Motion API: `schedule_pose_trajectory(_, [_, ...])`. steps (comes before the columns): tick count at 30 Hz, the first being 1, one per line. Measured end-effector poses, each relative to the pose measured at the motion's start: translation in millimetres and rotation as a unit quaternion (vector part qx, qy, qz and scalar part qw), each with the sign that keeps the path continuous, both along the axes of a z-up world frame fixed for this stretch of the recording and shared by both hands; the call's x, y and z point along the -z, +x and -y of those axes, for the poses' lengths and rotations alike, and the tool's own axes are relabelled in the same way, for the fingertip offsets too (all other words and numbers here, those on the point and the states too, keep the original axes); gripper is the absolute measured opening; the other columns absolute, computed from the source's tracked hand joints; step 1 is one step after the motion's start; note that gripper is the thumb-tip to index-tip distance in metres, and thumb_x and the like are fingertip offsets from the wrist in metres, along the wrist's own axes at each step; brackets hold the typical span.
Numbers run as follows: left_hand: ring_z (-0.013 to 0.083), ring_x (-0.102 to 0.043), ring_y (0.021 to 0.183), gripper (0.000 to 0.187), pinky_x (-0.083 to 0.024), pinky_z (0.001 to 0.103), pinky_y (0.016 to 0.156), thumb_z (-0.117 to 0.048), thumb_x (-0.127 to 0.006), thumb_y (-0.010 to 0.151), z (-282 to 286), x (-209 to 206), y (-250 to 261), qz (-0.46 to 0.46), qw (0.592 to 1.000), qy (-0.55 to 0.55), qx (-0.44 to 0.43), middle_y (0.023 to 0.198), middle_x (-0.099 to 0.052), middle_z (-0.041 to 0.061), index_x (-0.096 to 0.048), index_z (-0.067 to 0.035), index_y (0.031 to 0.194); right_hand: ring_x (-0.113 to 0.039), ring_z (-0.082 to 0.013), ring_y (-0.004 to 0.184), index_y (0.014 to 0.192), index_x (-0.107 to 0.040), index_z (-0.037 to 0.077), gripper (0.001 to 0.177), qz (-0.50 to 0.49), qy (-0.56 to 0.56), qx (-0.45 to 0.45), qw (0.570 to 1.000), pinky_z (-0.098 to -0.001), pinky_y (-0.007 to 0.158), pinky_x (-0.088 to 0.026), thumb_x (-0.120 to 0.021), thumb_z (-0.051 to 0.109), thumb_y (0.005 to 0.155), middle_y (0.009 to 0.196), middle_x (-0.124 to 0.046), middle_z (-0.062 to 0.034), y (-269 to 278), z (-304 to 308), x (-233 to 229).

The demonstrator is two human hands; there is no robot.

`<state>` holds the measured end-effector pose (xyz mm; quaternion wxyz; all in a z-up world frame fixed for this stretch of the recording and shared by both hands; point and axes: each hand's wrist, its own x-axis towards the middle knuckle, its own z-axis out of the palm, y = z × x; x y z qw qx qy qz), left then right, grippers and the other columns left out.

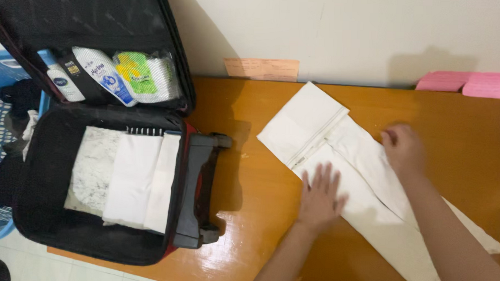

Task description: The person folds a white t-shirt on a table by repeatedly smoothing the fabric and folding the sides inward until it forms a small rectangular bundle.

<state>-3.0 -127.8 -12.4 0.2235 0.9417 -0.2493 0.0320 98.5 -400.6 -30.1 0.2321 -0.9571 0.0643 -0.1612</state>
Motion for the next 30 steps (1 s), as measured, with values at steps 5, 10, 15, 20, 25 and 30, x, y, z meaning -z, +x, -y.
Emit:
schedule_pose_trajectory(5, [0.0349, -0.023, 0.162, 0.079, -0.011, 0.066, 0.126, -0.056, -0.056, 0.099, 19.0, -1.4, -86.6, -0.018, 0.992, -0.013, 0.126, 0.174, -0.029, 0.016, -0.044, -0.007, 0.160, -0.067, -0.0347, 0.100, 0.101, -0.073, 0.004, 0.032, -0.109, -0.056, 0.094, 0.988, -0.0453, 0.085, -0.053, -0.070, 0.036, 0.101, 0.102, -0.071, -0.0153, -110.1, 59.4, -20.7])
schedule_pose_trajectory(10, [0.0296, -0.026, 0.163, 0.073, -0.015, 0.065, 0.127, -0.054, -0.062, 0.096, 43.7, 2.0, -125.1, 0.014, 0.979, 0.003, 0.202, 0.173, -0.035, 0.010, -0.052, -0.014, 0.156, -0.071, -0.0356, 0.099, 0.111, -0.074, 0.002, 0.040, -0.211, 0.036, 0.141, 0.967, -0.0466, 0.086, -0.055, -0.072, 0.039, 0.094, 0.109, -0.074, -0.0175, -196.2, 89.8, -39.1])
schedule_pose_trajectory(15, [0.0268, -0.038, 0.156, 0.063, -0.025, 0.060, 0.129, -0.048, -0.066, 0.093, 83.9, 14.5, -140.2, 0.081, 0.962, -0.002, 0.262, 0.167, -0.044, 0.007, -0.060, -0.016, 0.147, -0.068, -0.0369, 0.100, 0.106, -0.073, 0.004, 0.037, -0.204, -0.040, 0.119, 0.971, -0.0462, 0.085, -0.055, -0.069, 0.039, 0.094, 0.109, -0.072, -0.0169, -225.6, 100.7, -37.8])
schedule_pose_trajectory(20, [0.0266, -0.044, 0.153, 0.045, -0.033, 0.057, 0.128, -0.033, -0.068, 0.095, 105.6, 22.5, -147.3, 0.115, 0.952, -0.057, 0.276, 0.164, -0.048, 0.003, -0.065, -0.021, 0.139, -0.070, -0.0372, 0.095, 0.104, -0.072, 0.005, 0.033, -0.238, 0.006, 0.147, 0.960, -0.0468, 0.081, -0.055, -0.068, 0.036, 0.093, 0.105, -0.073, -0.0160, -232.1, 109.6, -38.1])
schedule_pose_trajectory(25, [0.0235, -0.045, 0.153, 0.035, -0.035, 0.056, 0.128, -0.023, -0.066, 0.096, 98.3, 11.6, -156.6, 0.100, 0.955, -0.073, 0.269, 0.161, -0.050, 0.000, -0.068, -0.022, 0.132, -0.071, -0.0372, 0.093, 0.102, -0.074, 0.007, 0.039, -0.286, 0.014, 0.143, 0.948, -0.0463, 0.082, -0.056, -0.068, 0.044, 0.094, 0.099, -0.076, -0.0163, -251.6, 121.7, -22.3])
schedule_pose_trajectory(30, [0.0206, -0.038, 0.156, 0.033, -0.022, 0.053, 0.132, -0.025, -0.060, 0.103, 67.1, -1.8, -174.5, -0.006, 0.945, -0.050, 0.324, 0.166, -0.043, -0.001, -0.066, -0.019, 0.135, -0.073, -0.0328, 0.086, 0.105, -0.073, 0.007, 0.043, -0.405, 0.044, 0.119, 0.905, -0.0438, 0.079, -0.057, -0.069, 0.047, 0.091, 0.097, -0.078, -0.0158, -283.9, 118.5, -18.1])
